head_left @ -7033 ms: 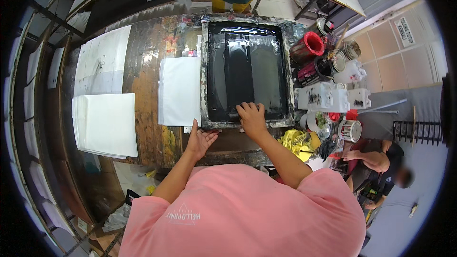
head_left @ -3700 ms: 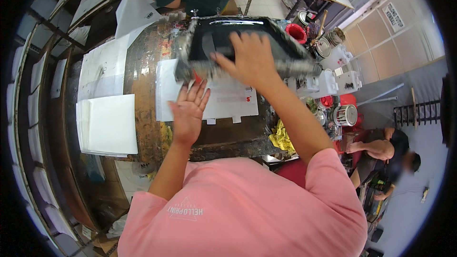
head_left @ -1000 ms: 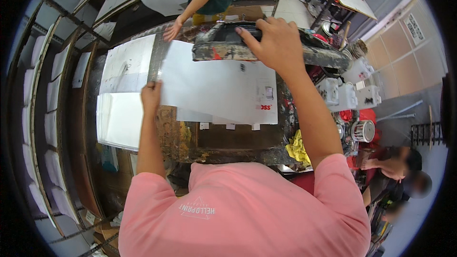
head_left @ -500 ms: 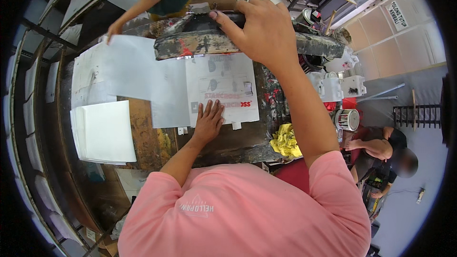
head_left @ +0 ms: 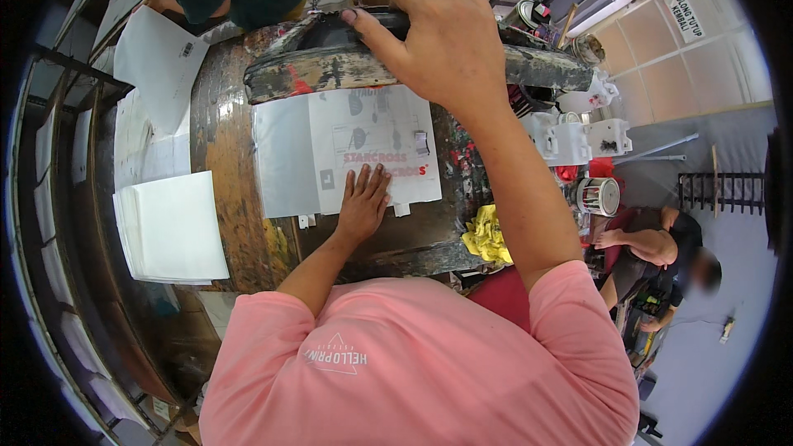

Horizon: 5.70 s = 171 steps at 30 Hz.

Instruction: The person performs screen printing by placing white paper under a screen, applying ink with a squeegee, and lifting the screen to reveal printed text. The process is repeated multiple times with consistent hand movements and tool use.

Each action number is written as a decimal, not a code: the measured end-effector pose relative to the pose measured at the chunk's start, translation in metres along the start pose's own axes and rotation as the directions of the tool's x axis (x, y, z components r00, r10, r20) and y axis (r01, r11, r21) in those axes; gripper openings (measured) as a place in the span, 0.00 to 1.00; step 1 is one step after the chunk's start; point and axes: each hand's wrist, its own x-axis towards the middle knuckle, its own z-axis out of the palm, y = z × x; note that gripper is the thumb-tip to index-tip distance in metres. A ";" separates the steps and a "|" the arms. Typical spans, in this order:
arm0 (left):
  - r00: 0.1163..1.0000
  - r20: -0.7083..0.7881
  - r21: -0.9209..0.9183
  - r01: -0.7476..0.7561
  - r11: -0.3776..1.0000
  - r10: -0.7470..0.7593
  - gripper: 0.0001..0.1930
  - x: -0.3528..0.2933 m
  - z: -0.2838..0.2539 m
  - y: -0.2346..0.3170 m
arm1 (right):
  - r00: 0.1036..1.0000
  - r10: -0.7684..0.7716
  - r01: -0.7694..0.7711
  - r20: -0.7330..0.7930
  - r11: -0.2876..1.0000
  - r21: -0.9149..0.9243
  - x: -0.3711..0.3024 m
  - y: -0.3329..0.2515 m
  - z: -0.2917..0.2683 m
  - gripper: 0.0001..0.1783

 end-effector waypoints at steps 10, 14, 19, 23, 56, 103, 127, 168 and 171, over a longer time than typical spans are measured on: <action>0.951 -0.151 -0.514 0.158 0.843 -0.270 0.31 0.009 -0.077 0.023 | 0.998 0.008 -0.005 0.068 0.999 -0.046 -0.008 -0.003 -0.003 0.38; 0.852 -0.222 -0.956 -0.286 -0.067 -0.474 0.51 -0.008 -0.189 0.039 | 0.988 -0.016 0.031 0.155 0.995 -0.091 -0.066 -0.017 0.004 0.40; 0.662 0.528 -0.656 -0.080 -0.751 -0.532 0.66 -0.053 -0.200 0.047 | 0.816 -0.038 -0.033 0.577 0.993 0.112 -0.177 0.008 0.054 0.25; 0.642 0.627 -0.658 0.135 -0.741 -0.440 0.69 -0.080 -0.094 0.001 | 0.734 -0.040 -0.080 0.678 0.986 0.146 -0.240 0.022 0.102 0.24; 0.715 0.532 -0.806 0.265 -0.529 -0.454 0.43 -0.080 -0.121 0.007 | 0.651 0.012 -0.039 0.759 0.999 0.017 -0.198 -0.005 0.057 0.24; 0.243 -0.677 0.143 0.969 0.200 -0.695 0.35 -0.155 -0.254 -0.289 | 0.998 0.039 -0.037 0.042 0.998 -0.041 -0.018 -0.014 -0.013 0.31; 0.243 -0.239 -0.412 0.851 0.325 -0.940 0.35 -0.363 -0.155 -0.198 | 0.986 0.001 0.030 0.168 0.984 -0.178 -0.061 -0.015 0.014 0.31; 0.429 -0.471 0.463 0.864 0.198 -0.771 0.31 -0.363 -0.254 -0.540 | 0.986 -0.073 0.096 0.150 0.984 -0.150 -0.070 0.038 0.013 0.21; 0.504 -0.516 0.518 0.828 0.216 -0.693 0.26 -0.356 -0.257 -0.533 | 0.984 -0.083 0.109 0.161 0.981 -0.161 -0.071 0.036 0.009 0.20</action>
